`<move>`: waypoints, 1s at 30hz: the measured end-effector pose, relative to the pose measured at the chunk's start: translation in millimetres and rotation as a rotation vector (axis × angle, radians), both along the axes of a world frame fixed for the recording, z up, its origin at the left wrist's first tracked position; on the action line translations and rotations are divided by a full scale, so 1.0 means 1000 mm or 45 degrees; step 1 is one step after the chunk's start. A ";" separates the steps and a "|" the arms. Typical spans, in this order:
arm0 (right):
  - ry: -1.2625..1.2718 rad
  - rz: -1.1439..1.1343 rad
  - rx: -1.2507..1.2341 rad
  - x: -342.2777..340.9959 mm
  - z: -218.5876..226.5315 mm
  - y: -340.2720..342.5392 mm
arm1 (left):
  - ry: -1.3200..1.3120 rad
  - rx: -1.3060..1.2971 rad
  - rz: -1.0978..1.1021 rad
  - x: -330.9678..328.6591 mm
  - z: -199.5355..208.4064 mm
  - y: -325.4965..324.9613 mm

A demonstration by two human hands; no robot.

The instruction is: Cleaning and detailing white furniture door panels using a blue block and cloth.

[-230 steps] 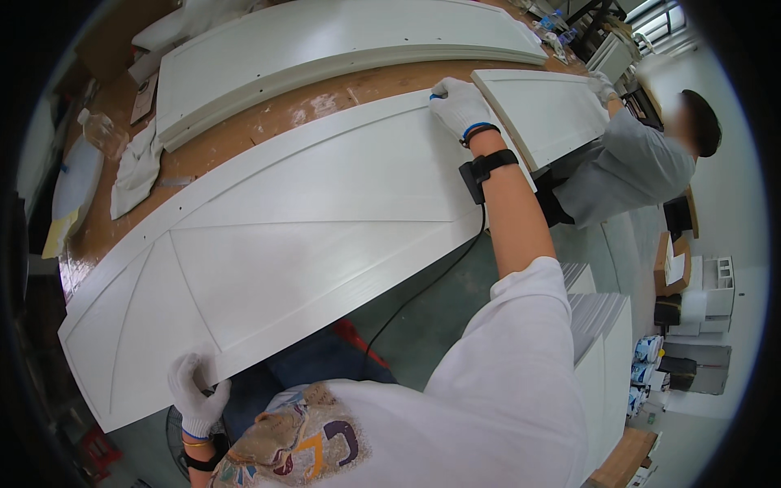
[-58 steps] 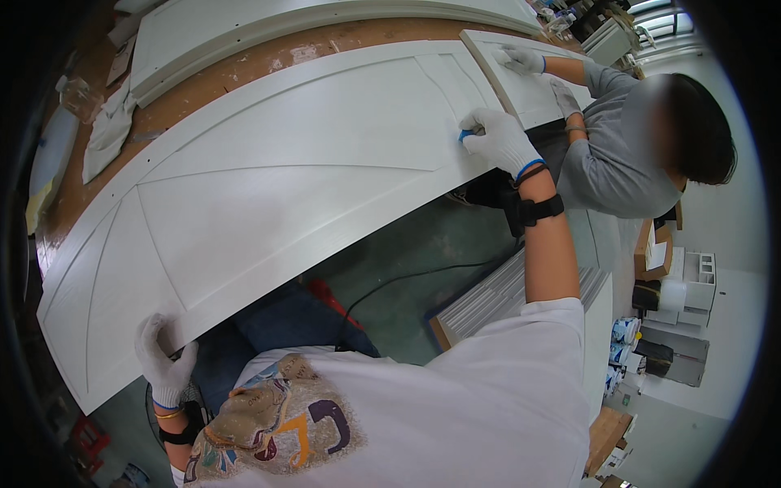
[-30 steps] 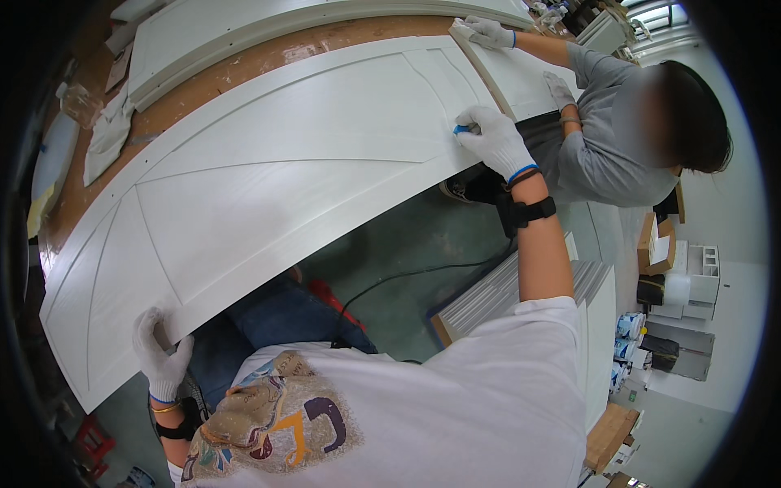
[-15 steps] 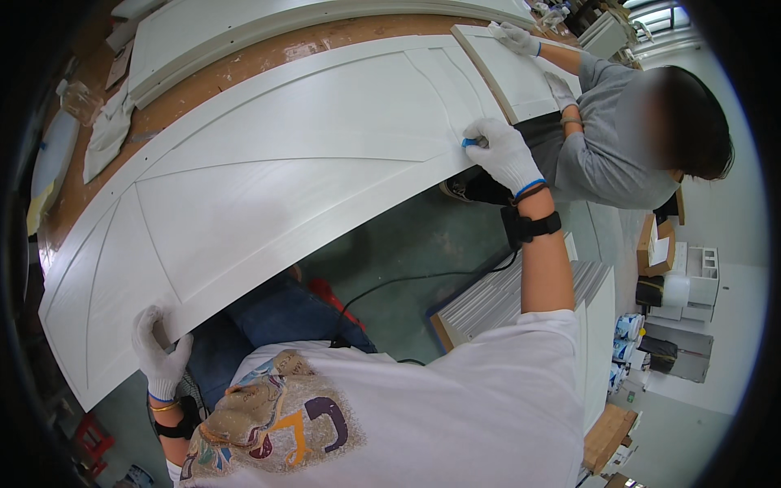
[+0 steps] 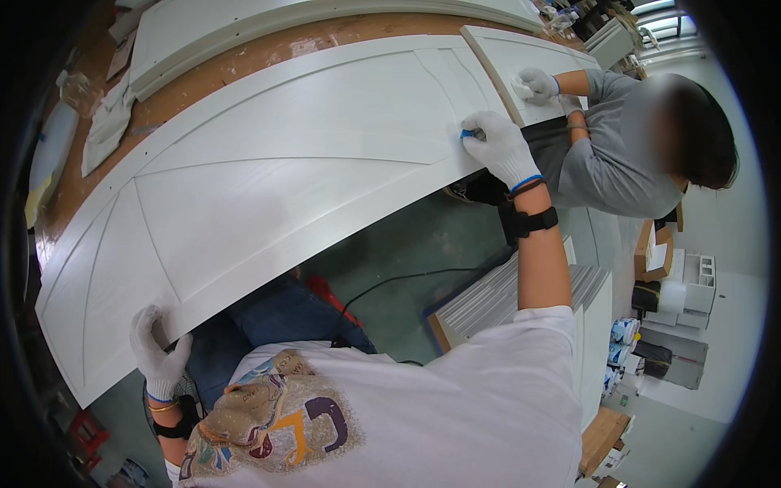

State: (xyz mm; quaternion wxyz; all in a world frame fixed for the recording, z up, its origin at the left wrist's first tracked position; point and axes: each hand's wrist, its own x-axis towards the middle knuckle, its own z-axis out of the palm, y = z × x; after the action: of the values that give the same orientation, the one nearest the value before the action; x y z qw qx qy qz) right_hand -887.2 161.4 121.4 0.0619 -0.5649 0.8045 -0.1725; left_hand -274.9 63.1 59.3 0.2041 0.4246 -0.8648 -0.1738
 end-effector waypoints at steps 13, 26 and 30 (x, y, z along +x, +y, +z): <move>0.071 -0.046 0.022 -0.040 -0.006 -0.048 | 0.016 0.012 -0.009 -0.002 0.003 0.001; 0.060 -0.079 0.145 -0.029 0.006 -0.052 | 0.039 -0.003 -0.026 -0.002 0.003 -0.002; 0.086 -0.036 0.052 -0.033 0.003 -0.054 | 0.049 -0.001 -0.035 -0.002 0.002 -0.001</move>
State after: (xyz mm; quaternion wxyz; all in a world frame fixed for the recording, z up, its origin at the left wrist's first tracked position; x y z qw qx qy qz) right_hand -919.8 106.9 124.1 0.0439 -0.5576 0.8174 -0.1379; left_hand -277.2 62.3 61.8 0.2187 0.4090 -0.8665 -0.1845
